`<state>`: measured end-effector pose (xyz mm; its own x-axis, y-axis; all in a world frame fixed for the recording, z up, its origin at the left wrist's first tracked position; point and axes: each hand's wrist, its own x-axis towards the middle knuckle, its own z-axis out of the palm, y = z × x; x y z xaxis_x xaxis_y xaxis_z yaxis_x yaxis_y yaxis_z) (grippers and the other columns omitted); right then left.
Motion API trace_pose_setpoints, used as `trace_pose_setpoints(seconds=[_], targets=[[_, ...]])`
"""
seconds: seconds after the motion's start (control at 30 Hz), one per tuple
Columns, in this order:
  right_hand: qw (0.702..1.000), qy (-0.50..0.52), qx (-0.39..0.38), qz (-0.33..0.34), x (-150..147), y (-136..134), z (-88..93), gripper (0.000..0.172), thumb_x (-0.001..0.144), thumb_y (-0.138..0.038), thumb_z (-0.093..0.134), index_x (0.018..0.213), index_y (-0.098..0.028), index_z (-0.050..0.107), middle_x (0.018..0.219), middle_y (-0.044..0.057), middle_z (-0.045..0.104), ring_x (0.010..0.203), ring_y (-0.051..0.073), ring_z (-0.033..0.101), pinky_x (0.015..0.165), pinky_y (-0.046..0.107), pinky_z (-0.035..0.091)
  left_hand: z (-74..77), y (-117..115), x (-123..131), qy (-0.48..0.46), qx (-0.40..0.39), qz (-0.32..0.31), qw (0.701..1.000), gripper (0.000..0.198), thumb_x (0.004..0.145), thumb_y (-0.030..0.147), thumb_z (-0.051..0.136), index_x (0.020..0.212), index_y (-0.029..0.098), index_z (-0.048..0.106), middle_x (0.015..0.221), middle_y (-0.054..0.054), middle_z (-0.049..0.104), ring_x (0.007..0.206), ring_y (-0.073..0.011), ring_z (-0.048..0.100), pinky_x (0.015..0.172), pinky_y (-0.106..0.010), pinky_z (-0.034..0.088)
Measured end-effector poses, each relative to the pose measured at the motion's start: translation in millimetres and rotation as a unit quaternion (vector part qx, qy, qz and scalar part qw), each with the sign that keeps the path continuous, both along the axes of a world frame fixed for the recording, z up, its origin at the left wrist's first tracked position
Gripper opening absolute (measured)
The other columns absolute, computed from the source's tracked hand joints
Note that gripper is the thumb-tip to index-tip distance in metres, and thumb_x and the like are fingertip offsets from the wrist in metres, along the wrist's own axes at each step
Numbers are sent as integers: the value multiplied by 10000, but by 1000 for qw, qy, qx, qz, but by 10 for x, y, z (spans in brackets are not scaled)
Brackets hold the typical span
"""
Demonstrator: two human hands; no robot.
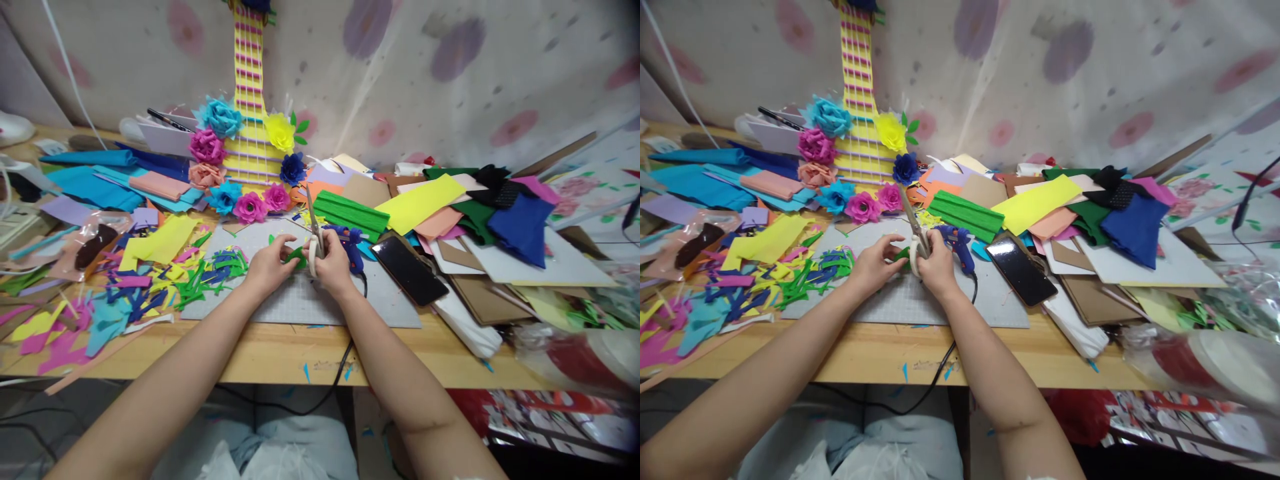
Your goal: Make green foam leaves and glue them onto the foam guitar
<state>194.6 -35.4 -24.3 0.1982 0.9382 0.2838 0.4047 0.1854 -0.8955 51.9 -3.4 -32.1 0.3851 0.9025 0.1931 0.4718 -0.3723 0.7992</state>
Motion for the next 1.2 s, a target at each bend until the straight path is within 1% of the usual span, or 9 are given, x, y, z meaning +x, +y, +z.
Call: trace_pose_setpoints(seconds=[0.17, 0.3, 0.43, 0.53, 0.63, 0.83, 0.97, 1.07, 1.2], targets=[[999, 39, 13, -6, -24, 3, 27, 236, 661, -228, 594, 818, -224, 417, 791, -13, 585, 689, 138, 561, 657, 279, 443, 7, -7, 2, -5, 0, -1, 1000, 412, 700, 226, 588, 1104, 218, 508, 799, -11, 665, 723, -152, 608, 670, -268, 439], [999, 33, 14, -4, -19, 13, 18, 253, 656, -227, 607, 828, -224, 421, 815, -4, 596, 707, 146, 572, 665, 291, 448, -15, 8, 4, -22, -4, -1, 1000, 405, 684, 226, 606, 1082, 209, 528, 784, -14, 659, 714, -150, 601, 675, -273, 441], [999, 32, 23, -28, 3, 26, 11, 256, 651, -226, 611, 828, -226, 427, 810, -5, 602, 709, 147, 580, 683, 297, 454, -65, 50, 8, -93, -50, 3, 994, 393, 637, 257, 657, 1014, 199, 562, 741, -5, 635, 646, -134, 580, 605, -258, 447], [997, 46, 35, -47, 49, 41, 0, 280, 637, -217, 621, 839, -229, 427, 811, -9, 607, 729, 148, 591, 706, 300, 459, -66, 69, 8, -178, -125, 8, 976, 379, 587, 281, 691, 936, 179, 583, 677, 12, 586, 563, -115, 542, 501, -233, 433], [996, 58, 38, -57, 100, 52, -5, 294, 626, -209, 626, 844, -229, 430, 815, -10, 611, 749, 150, 596, 724, 306, 461, -21, 81, -17, -241, -189, 12, 952, 383, 542, 277, 712, 882, 158, 584, 662, 16, 562, 528, -102, 517, 457, -226, 432], [995, 75, 21, -63, 137, 42, 31, 304, 605, -207, 638, 834, -224, 440, 810, -4, 616, 745, 158, 595, 734, 325, 462, 81, 118, -113, -292, -202, 76, 932, 397, 492, 237, 741, 842, 136, 584, 689, 16, 558, 531, -87, 519, 453, -219, 461], [995, 83, -2, -58, 140, 39, 39, 306, 595, -226, 644, 830, -219, 448, 808, 1, 619, 739, 161, 598, 732, 329, 465, 139, 108, -124, -320, -224, 89, 916, 409, 482, 229, 744, 838, 127, 572, 702, 1, 587, 580, -106, 559, 488, -228, 482], [997, 62, -20, -50, 146, 43, 19, 294, 601, -244, 637, 827, -221, 450, 807, -3, 620, 736, 159, 597, 714, 317, 466, 164, 90, -116, -317, -241, 79, 914, 424, 488, 221, 740, 866, 126, 575, 697, -1, 593, 569, -99, 555, 488, -219, 475], [995, -29, -42, -82, 153, 48, -22, 224, 645, -236, 586, 825, -231, 453, 797, 1, 622, 719, 178, 591, 687, 328, 450, 162, 83, -113, -315, -230, 73, 918, 431, 496, 233, 740, 883, 130, 580, 629, 38, 533, 544, -84, 522, 501, -229, 485]])
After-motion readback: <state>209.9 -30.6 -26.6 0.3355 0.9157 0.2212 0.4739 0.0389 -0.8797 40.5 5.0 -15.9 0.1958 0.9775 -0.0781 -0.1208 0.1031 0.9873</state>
